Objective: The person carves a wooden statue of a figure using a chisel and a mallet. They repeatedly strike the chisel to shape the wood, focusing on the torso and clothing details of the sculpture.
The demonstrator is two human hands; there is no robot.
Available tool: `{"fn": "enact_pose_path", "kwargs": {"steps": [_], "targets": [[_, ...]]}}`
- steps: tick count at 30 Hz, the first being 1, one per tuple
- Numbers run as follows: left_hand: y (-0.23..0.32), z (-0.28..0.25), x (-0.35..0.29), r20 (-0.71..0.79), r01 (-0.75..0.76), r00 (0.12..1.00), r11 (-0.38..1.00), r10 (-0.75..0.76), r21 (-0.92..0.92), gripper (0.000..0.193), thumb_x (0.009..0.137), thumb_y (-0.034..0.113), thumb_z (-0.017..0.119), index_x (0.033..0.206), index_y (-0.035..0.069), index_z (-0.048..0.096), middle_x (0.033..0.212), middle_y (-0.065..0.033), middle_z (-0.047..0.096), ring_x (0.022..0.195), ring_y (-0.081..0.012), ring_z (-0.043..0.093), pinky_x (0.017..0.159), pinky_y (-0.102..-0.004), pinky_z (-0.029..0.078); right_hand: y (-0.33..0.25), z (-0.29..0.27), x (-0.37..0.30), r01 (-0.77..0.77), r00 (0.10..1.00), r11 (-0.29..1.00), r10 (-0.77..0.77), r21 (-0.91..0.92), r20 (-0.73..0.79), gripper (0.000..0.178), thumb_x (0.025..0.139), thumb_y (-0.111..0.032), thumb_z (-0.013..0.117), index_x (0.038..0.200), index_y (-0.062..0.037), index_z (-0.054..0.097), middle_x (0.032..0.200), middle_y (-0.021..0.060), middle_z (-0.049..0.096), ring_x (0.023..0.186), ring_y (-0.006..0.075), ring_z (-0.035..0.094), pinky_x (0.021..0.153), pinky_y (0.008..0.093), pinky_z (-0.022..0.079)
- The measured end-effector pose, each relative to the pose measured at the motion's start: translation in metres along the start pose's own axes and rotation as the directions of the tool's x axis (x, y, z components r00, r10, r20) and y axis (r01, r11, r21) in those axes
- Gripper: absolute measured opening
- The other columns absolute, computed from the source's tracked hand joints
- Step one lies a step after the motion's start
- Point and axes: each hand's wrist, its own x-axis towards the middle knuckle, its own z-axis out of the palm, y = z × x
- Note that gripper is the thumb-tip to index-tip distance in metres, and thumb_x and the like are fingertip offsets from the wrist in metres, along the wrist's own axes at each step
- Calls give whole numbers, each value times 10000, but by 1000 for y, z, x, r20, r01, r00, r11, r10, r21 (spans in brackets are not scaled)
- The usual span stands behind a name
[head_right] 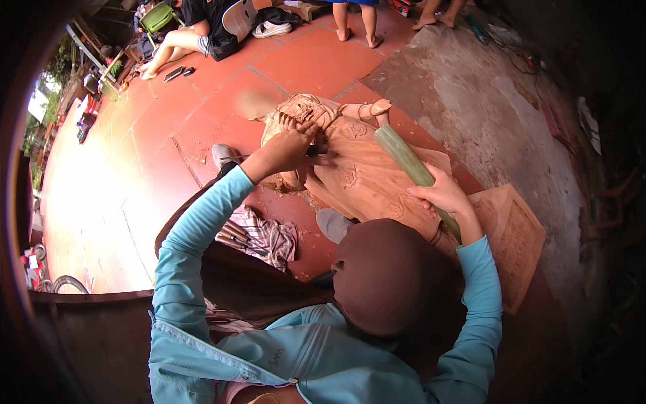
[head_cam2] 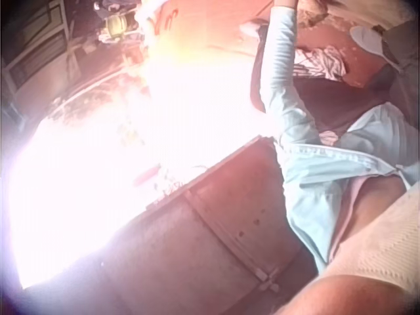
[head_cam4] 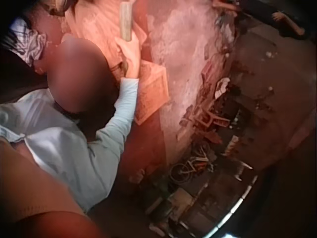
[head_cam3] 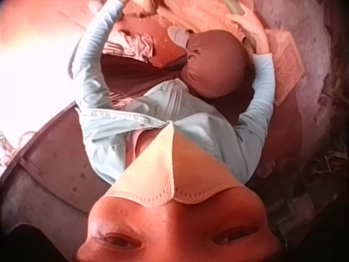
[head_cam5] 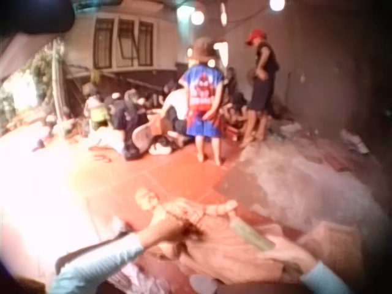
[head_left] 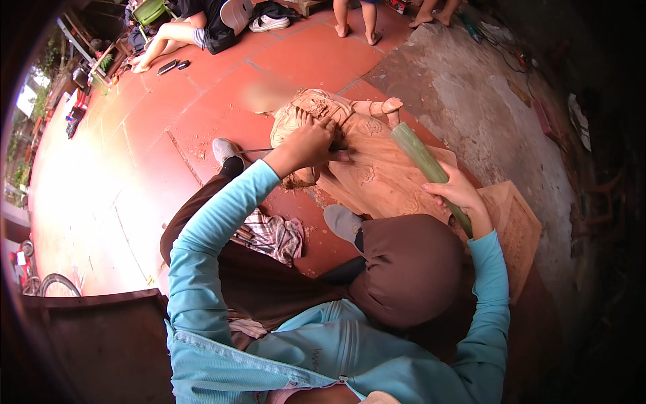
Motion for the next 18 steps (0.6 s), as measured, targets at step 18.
{"fn": "enact_pose_path", "kwargs": {"steps": [18], "targets": [[-7, 1, -48, -4, -186, 981, 921, 196, -342, 248, 830, 197, 534, 1007, 42, 611, 1248, -325, 449, 778, -375, 657, 655, -428, 546, 6, -4, 2, -12, 1000, 996, 12, 83, -5, 654, 781, -57, 703, 1365, -41, 410, 723, -13, 548, 522, 63, 500, 459, 197, 408]]}}
